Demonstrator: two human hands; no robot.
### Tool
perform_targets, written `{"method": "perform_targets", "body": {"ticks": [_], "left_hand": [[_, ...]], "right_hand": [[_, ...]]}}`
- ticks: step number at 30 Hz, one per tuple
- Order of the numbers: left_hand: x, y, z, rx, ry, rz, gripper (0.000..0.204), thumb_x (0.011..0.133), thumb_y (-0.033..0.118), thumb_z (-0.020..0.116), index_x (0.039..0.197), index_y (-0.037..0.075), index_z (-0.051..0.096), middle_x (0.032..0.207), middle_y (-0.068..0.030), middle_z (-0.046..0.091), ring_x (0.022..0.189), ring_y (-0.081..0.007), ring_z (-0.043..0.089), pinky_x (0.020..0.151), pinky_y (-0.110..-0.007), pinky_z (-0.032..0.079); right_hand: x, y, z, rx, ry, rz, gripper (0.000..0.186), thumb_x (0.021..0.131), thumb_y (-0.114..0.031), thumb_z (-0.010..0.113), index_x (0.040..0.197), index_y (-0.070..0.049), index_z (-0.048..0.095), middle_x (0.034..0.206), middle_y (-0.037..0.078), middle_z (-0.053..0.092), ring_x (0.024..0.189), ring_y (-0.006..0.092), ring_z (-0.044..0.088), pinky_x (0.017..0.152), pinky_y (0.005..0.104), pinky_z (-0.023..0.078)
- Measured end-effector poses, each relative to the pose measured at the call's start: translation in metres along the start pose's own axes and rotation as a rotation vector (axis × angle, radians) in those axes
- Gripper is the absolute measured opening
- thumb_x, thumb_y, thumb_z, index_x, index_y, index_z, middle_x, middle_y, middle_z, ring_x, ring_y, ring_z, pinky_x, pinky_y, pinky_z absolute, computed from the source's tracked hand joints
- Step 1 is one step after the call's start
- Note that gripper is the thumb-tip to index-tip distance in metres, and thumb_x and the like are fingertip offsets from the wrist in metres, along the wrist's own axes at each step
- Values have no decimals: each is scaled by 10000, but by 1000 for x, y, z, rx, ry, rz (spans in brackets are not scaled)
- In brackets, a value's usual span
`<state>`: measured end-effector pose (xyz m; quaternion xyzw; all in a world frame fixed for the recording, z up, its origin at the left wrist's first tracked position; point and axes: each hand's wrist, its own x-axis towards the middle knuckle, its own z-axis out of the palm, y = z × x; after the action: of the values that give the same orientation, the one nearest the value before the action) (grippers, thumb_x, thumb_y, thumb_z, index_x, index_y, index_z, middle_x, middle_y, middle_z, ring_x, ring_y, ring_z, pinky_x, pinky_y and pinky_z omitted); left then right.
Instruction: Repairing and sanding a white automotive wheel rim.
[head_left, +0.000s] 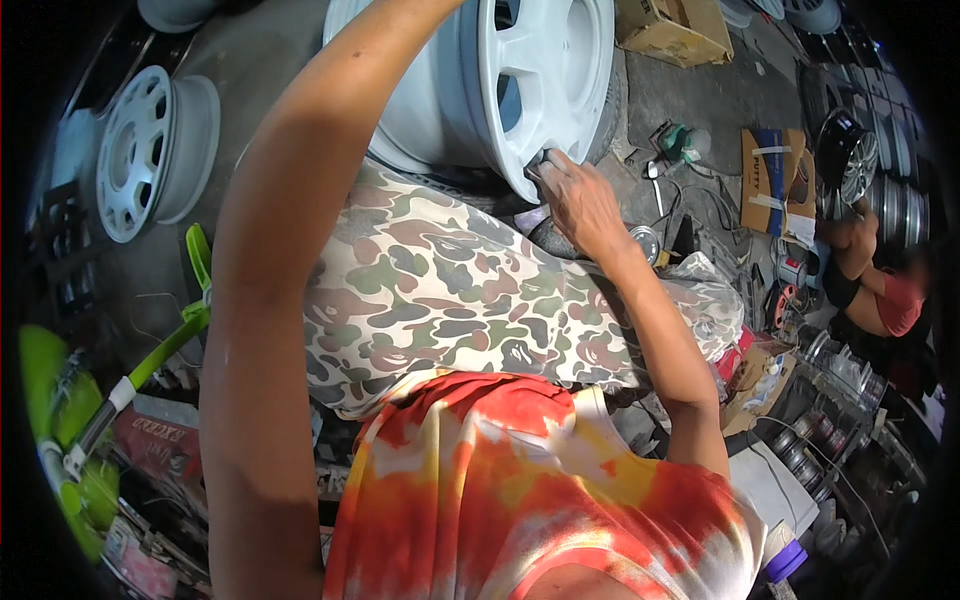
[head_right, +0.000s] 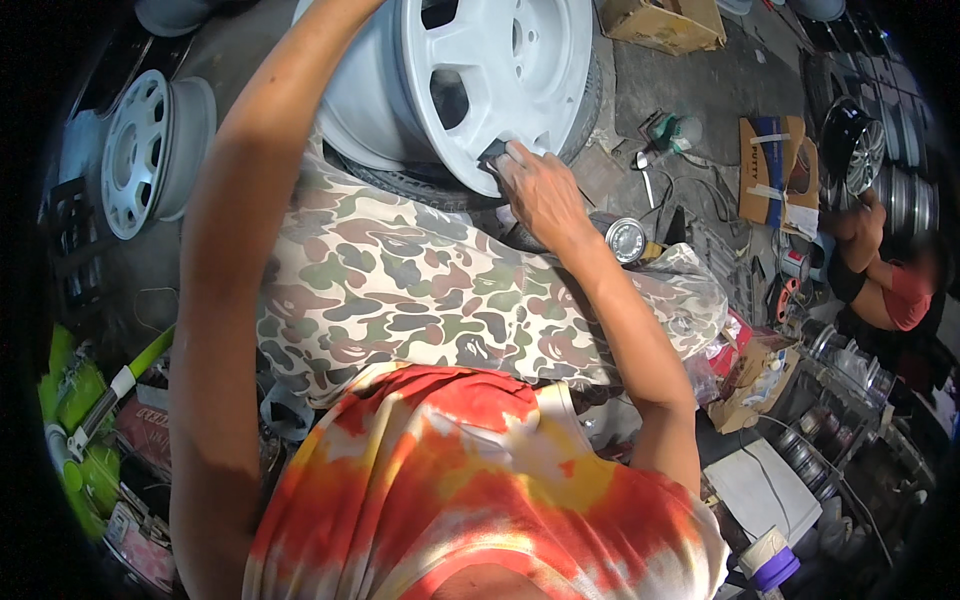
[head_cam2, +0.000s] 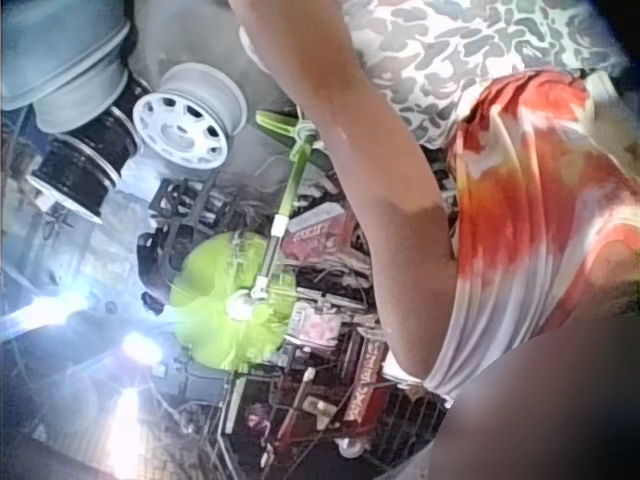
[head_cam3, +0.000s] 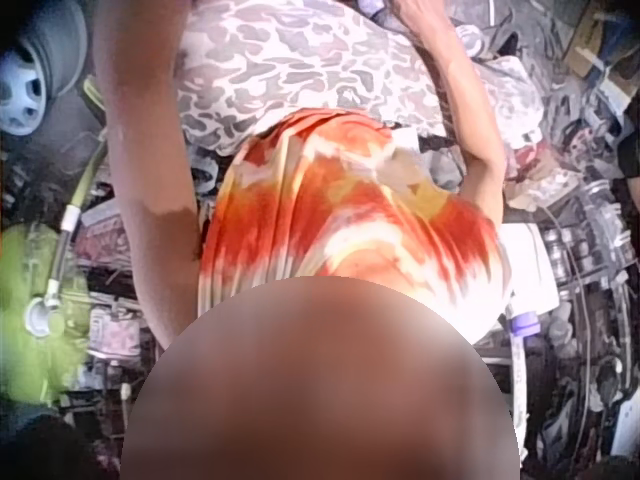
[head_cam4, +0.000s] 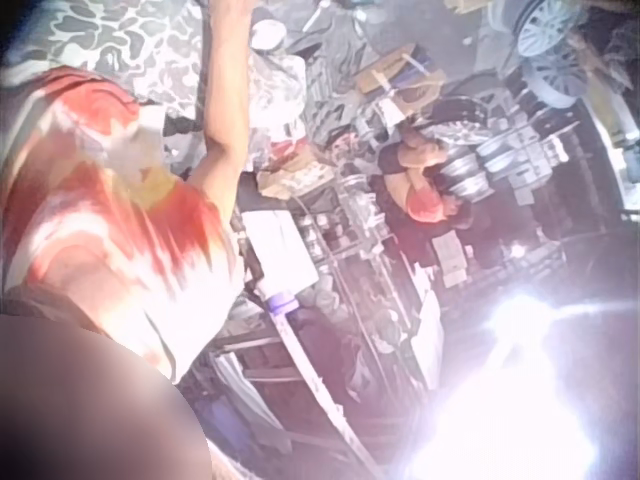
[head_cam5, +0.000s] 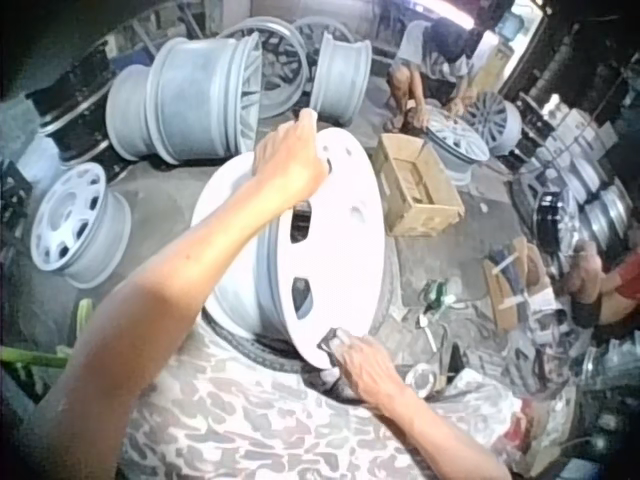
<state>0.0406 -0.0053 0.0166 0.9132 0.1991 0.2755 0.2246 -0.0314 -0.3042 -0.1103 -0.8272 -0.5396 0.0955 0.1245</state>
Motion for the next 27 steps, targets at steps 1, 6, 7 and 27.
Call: {"method": "perform_targets", "body": {"ticks": [1,6,7,27], "left_hand": [[0,0,0,3,-10,-11,357,870,136,637,1181,-10,543,1087,-293,688,1074,-479,651,945,-549,497],[-5,3,-6,-15,-6,0,350,864,134,644,1169,-9,549,1078,-293,689,1072,-478,651,941,-552,496],[-7,9,-7,-30,7,12,345,861,131,646,1162,-7,550,1073,-292,690,1070,-479,651,940,-554,495],[-4,5,-7,-7,-40,-10,338,848,108,638,1153,-3,541,1098,-286,688,1094,-466,647,950,-541,498]], "right_hand": [[-2,2,-2,1,0,0,354,827,-59,681,1175,-41,621,1304,192,623,916,363,659,797,451,519],[-10,3,-16,-8,-98,6,360,818,-36,670,1174,-52,621,1309,206,626,969,365,659,852,435,502],[-11,4,-10,-31,-51,-6,370,815,-31,671,1181,-54,618,1308,199,623,972,357,659,853,428,497],[0,-2,0,-87,48,-48,392,797,-33,677,1183,-78,625,1202,140,643,962,311,662,830,428,477]]}}
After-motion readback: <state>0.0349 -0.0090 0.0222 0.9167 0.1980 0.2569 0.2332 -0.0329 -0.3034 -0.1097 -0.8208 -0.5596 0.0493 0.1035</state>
